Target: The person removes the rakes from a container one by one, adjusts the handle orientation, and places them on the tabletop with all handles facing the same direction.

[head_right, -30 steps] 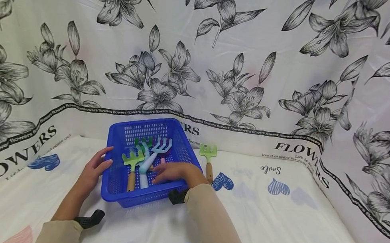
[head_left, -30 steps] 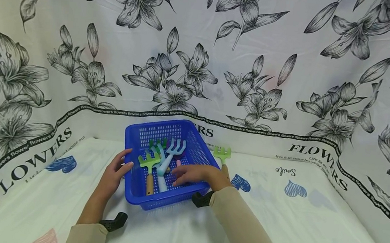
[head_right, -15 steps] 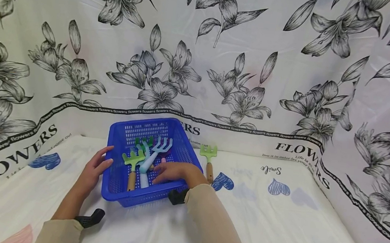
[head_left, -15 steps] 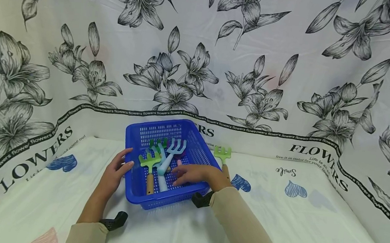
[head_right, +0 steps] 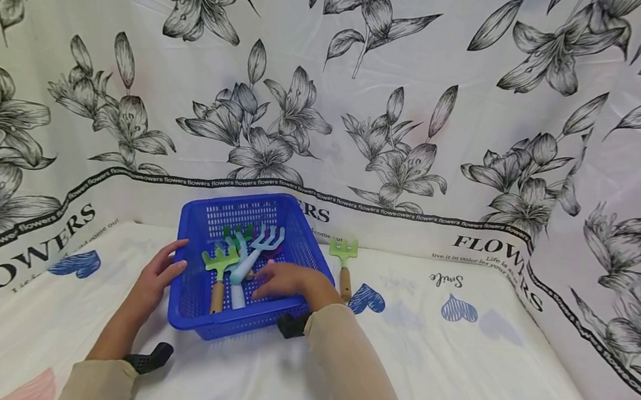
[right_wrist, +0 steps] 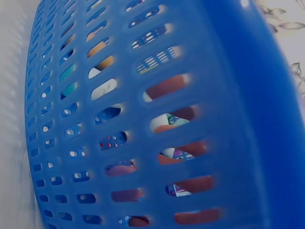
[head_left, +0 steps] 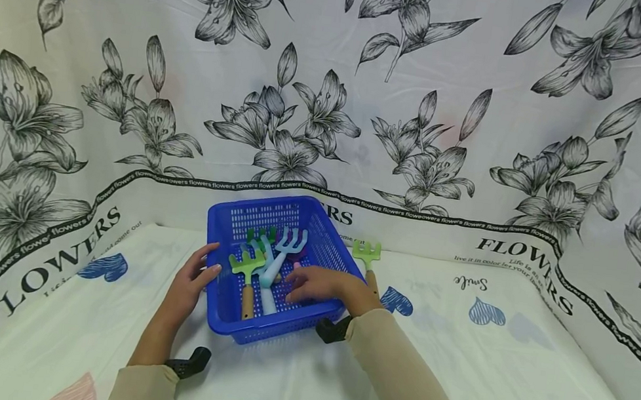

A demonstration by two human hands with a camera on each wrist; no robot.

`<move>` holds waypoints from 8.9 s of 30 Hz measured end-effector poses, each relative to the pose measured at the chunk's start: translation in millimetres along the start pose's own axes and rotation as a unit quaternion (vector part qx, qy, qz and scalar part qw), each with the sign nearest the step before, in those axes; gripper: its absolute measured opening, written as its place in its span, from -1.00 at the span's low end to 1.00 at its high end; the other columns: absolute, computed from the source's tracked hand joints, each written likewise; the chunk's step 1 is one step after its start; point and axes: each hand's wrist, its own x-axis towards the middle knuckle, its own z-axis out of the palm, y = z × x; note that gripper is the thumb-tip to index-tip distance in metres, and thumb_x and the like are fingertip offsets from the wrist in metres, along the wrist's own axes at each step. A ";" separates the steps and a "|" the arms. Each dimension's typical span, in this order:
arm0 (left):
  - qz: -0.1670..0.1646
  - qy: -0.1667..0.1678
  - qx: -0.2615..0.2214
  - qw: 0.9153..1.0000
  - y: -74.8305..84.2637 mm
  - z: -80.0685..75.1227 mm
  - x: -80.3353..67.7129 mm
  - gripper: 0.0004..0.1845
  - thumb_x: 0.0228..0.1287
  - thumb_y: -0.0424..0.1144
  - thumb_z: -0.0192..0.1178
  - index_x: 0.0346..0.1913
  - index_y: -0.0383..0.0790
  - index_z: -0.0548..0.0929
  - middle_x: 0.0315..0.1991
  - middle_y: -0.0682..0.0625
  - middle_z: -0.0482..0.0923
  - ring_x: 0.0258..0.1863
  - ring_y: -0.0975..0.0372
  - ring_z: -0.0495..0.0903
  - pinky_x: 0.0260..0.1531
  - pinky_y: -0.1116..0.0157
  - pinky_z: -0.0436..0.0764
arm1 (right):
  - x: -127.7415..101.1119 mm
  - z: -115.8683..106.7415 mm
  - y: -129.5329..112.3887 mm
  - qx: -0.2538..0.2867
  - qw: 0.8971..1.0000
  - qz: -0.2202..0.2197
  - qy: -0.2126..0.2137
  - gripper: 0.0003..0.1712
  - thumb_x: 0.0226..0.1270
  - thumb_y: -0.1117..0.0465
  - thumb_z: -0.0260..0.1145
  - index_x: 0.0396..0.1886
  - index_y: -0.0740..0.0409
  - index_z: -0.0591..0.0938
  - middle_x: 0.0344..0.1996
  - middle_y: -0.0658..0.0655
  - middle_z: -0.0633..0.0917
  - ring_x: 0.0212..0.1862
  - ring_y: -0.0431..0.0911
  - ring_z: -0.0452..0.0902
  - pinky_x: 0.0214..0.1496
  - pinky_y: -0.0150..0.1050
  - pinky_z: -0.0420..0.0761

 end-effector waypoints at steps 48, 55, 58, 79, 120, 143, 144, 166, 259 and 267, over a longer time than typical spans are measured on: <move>0.002 0.002 0.009 1.000 -1.8 -2.4 -0.6 -0.37 0.45 0.05 -0.02 0.51 0.08 0.13 0.47 -0.30 0.08 0.38 -0.27 0.14 0.20 -0.29 0.21 | -7.3 -4.0 -1.0 0.012 0.939 -0.046 0.340 -0.81 0.36 0.30 0.30 -0.06 0.07 0.66 -0.30 -0.05 0.60 -0.23 -0.13 0.47 -0.15 -0.25 0.54; 0.001 0.001 0.008 1.000 -1.9 -1.7 -0.1 -0.36 0.45 0.05 -0.02 0.51 0.08 0.13 0.47 -0.29 0.07 0.38 -0.27 0.14 0.20 -0.29 0.22 | -7.1 -2.7 0.2 0.032 0.927 -0.006 0.372 -0.75 0.34 0.12 0.34 -0.02 0.05 0.64 -0.19 0.00 0.58 -0.20 -0.12 0.48 -0.14 -0.23 0.57; 0.001 0.000 0.006 1.000 -1.9 -1.1 0.6 -0.36 0.45 0.05 -0.01 0.51 0.07 0.14 0.46 -0.30 0.09 0.37 -0.27 0.16 0.19 -0.29 0.23 | -7.7 -2.8 0.0 0.054 0.922 0.000 0.384 -0.75 0.32 0.08 0.37 -0.09 0.07 0.66 -0.21 0.02 0.58 -0.19 -0.10 0.48 -0.14 -0.23 0.58; 0.007 0.003 0.008 1.000 -2.5 0.4 0.0 -0.31 0.41 0.15 0.00 0.52 0.07 0.13 0.47 -0.26 0.09 0.37 -0.25 0.16 0.21 -0.26 0.23 | -10.0 -2.6 3.2 0.092 0.903 -0.025 0.419 -0.81 0.33 0.14 0.35 -0.13 0.09 0.72 -0.24 0.03 0.57 -0.21 -0.10 0.49 -0.16 -0.27 0.61; -0.003 0.001 0.010 1.000 0.5 -1.1 -0.1 -0.30 0.41 0.18 -0.02 0.52 0.11 0.11 0.48 -0.27 0.06 0.39 -0.25 0.12 0.22 -0.28 0.19 | -11.1 -1.2 2.8 0.117 0.874 -0.015 0.471 -0.62 0.31 0.05 0.36 0.00 0.19 0.70 -0.16 0.09 0.59 -0.16 -0.08 0.52 -0.09 -0.24 0.64; -0.010 -0.005 -0.002 1.000 -0.4 0.7 1.7 -0.35 0.43 0.07 0.01 0.52 0.14 0.12 0.48 -0.25 0.07 0.40 -0.22 0.13 0.23 -0.26 0.20 | -29.6 -14.7 14.5 -0.005 0.836 -0.112 0.536 -0.72 0.34 0.44 0.26 0.02 0.28 0.68 -0.04 0.15 0.68 0.07 -0.01 0.57 0.12 -0.15 0.56; -0.009 -0.004 -0.001 1.000 -0.2 0.4 1.3 -0.34 0.43 0.07 0.01 0.52 0.14 0.11 0.48 -0.24 0.06 0.40 -0.22 0.12 0.23 -0.26 0.20 | -30.9 -16.0 15.4 -0.006 0.834 -0.119 0.539 -0.72 0.34 0.45 0.26 0.02 0.30 0.67 -0.04 0.16 0.68 0.07 0.00 0.57 0.12 -0.14 0.56; -0.003 -0.004 0.000 1.000 -0.5 -1.1 0.1 -0.35 0.45 0.06 -0.01 0.52 0.04 0.12 0.49 -0.28 0.03 0.40 -0.25 0.10 0.23 -0.27 0.18 | -37.9 -21.1 19.1 0.085 0.790 -0.133 0.593 -0.75 0.28 0.36 0.36 -0.04 0.26 0.70 -0.14 0.16 0.68 -0.22 -0.06 0.60 -0.18 -0.20 0.66; -0.006 -0.010 -0.012 1.000 0.4 -1.1 -1.7 -0.36 0.45 0.07 -0.01 0.52 0.13 0.11 0.49 -0.24 0.04 0.41 -0.24 0.10 0.24 -0.27 0.17 | -137.3 20.3 159.4 0.114 0.829 0.155 0.525 -0.73 0.21 0.28 0.41 -0.13 0.29 0.62 -0.33 0.19 0.62 -0.29 0.01 0.49 -0.33 -0.29 0.47; -0.009 -0.009 -0.012 1.000 1.1 -1.2 -3.0 -0.35 0.44 0.09 -0.01 0.52 0.16 0.10 0.50 -0.21 0.02 0.42 -0.23 0.09 0.24 -0.26 0.16 | -131.9 22.1 160.4 0.171 0.871 0.178 0.425 -0.66 0.26 0.29 0.34 -0.02 0.33 0.54 -0.27 0.25 0.59 -0.45 -0.09 0.61 -0.41 -0.34 0.61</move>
